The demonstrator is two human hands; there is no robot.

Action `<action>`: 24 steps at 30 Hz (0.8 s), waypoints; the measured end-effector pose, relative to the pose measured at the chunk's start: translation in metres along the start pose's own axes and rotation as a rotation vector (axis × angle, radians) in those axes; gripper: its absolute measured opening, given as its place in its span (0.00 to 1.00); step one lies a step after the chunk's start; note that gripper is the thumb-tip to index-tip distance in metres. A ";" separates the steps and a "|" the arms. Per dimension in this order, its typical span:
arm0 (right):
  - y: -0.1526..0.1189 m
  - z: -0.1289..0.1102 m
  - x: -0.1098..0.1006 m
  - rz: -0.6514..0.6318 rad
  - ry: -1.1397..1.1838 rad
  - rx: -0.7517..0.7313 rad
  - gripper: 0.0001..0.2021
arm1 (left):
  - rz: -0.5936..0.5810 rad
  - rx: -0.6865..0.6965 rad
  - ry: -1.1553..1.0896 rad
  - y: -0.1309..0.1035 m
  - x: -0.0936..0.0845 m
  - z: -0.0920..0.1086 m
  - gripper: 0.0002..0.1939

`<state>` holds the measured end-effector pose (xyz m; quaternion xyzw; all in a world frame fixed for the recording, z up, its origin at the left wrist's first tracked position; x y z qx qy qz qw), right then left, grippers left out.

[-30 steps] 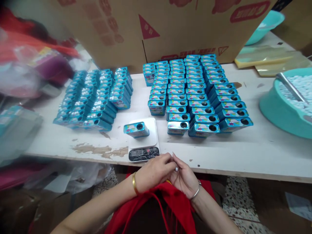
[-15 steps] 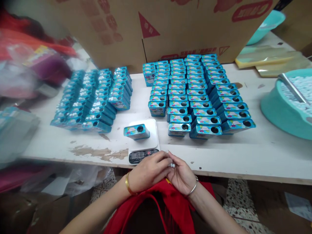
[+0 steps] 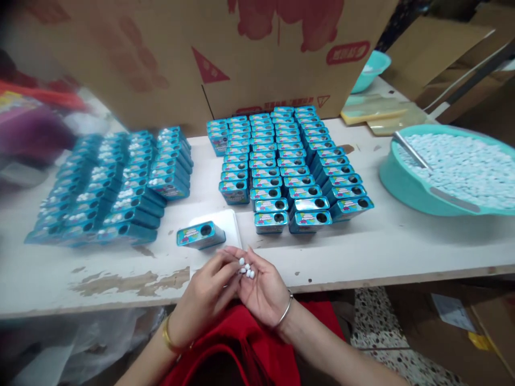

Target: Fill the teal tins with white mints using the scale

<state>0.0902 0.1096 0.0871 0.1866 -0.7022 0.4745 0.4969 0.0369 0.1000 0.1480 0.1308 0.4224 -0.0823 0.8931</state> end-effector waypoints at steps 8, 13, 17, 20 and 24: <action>-0.001 0.007 0.002 0.051 0.040 0.006 0.14 | 0.026 -0.029 0.088 -0.001 -0.005 0.001 0.05; 0.002 0.005 0.012 -0.015 0.016 -0.037 0.12 | 0.274 -0.027 0.051 0.004 -0.050 -0.003 0.07; 0.003 0.002 0.008 0.023 0.004 -0.021 0.13 | 0.408 -0.086 0.178 0.012 -0.088 -0.021 0.07; -0.002 0.000 0.000 0.022 0.003 0.003 0.15 | 0.333 -0.071 0.169 0.011 -0.081 -0.021 0.11; -0.018 -0.002 -0.026 0.083 0.007 0.021 0.14 | 0.097 0.036 0.096 0.001 -0.015 0.006 0.14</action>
Point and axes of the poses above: each hand's wrist, its own y-axis towards the middle knuckle, its own x-axis out of the palm, z = x × y, the point moved 8 cm from there along y, towards the middle knuckle
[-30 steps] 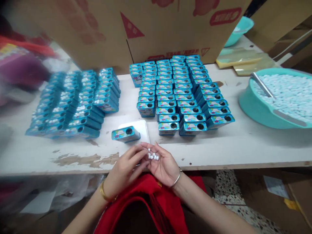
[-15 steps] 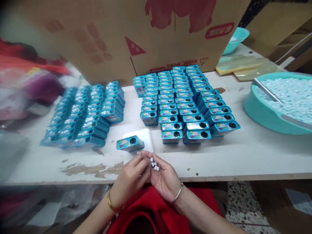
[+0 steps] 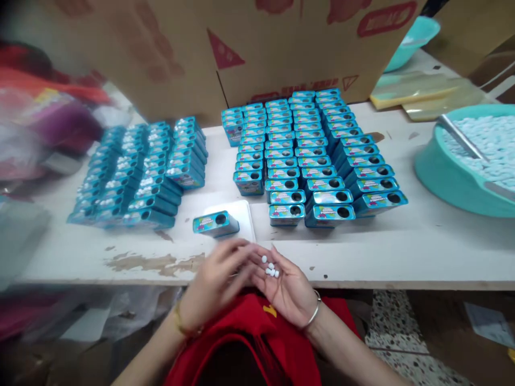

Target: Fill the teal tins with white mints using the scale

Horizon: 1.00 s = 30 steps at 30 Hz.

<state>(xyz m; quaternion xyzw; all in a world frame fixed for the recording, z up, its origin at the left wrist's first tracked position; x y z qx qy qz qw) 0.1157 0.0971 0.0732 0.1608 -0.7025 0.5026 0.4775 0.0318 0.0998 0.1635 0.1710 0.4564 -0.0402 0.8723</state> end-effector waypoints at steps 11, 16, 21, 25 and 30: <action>-0.026 0.014 -0.046 0.179 -0.008 0.139 0.17 | -0.235 0.113 0.040 -0.018 0.087 0.034 0.12; -0.018 0.016 -0.043 0.145 -0.083 0.123 0.18 | -0.253 0.062 0.033 -0.024 0.086 0.030 0.10; -0.017 0.021 -0.041 0.103 -0.104 0.182 0.19 | -0.301 -0.102 0.013 -0.024 0.084 0.022 0.07; -0.015 0.025 -0.045 0.062 -0.138 0.237 0.20 | -0.362 -0.166 0.022 -0.025 0.082 0.018 0.08; -0.011 0.025 -0.045 0.038 -0.159 0.232 0.19 | -0.365 -0.183 -0.009 -0.026 0.079 0.014 0.07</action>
Point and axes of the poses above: each hand's wrist, its own y-axis towards the middle knuckle, its own x-axis out of the palm, z = x × y, the point moved 8 cm from there along y, towards the middle knuckle
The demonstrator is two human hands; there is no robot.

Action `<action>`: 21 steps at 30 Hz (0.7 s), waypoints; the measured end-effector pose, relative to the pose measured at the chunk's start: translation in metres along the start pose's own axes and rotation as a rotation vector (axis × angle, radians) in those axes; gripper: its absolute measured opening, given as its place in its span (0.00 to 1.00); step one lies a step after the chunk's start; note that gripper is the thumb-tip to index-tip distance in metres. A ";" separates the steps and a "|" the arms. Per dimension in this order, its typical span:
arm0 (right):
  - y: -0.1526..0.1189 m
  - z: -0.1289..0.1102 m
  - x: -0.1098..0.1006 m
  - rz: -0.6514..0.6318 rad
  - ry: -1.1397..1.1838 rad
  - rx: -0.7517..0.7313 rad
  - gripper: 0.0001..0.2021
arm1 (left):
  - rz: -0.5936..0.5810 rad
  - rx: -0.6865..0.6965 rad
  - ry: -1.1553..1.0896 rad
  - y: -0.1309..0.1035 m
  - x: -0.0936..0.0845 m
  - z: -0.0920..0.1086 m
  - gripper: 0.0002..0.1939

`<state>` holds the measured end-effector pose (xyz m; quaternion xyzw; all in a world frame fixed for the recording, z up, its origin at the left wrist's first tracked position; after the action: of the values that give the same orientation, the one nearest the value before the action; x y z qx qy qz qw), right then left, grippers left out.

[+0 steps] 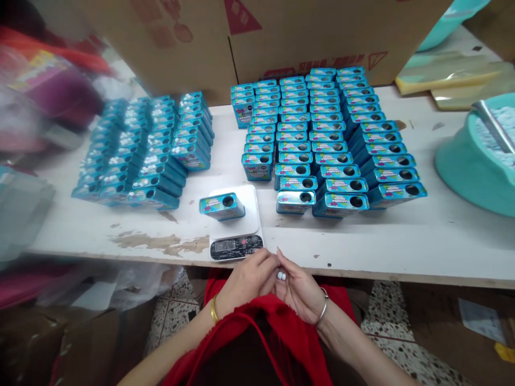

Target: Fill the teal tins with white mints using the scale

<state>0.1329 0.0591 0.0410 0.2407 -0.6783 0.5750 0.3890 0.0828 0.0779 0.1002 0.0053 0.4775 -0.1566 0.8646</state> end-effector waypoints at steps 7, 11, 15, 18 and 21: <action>0.000 -0.009 0.008 0.086 0.122 -0.069 0.11 | 0.124 0.123 -0.098 -0.001 -0.014 0.004 0.08; 0.005 -0.017 0.007 0.071 0.121 -0.116 0.12 | 0.477 0.165 -0.146 -0.008 -0.070 -0.007 0.09; 0.010 -0.020 0.005 0.037 0.093 -0.125 0.17 | 0.787 0.090 0.031 -0.010 -0.132 -0.035 0.10; 0.011 -0.022 0.001 0.039 0.115 -0.135 0.17 | 0.718 0.039 0.186 0.001 -0.147 -0.053 0.09; 0.010 -0.030 -0.007 0.055 0.141 -0.174 0.17 | 0.591 -0.011 0.280 0.002 -0.145 -0.069 0.20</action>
<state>0.1367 0.0891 0.0312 0.1465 -0.7028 0.5400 0.4392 -0.0450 0.1288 0.1825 0.1606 0.5704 0.1056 0.7986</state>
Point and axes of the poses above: each hand's wrist, its own y-axis towards the middle knuckle, its own x-axis out of the palm, z = x × y, the point moved 8 cm from there along y, towards the middle knuckle
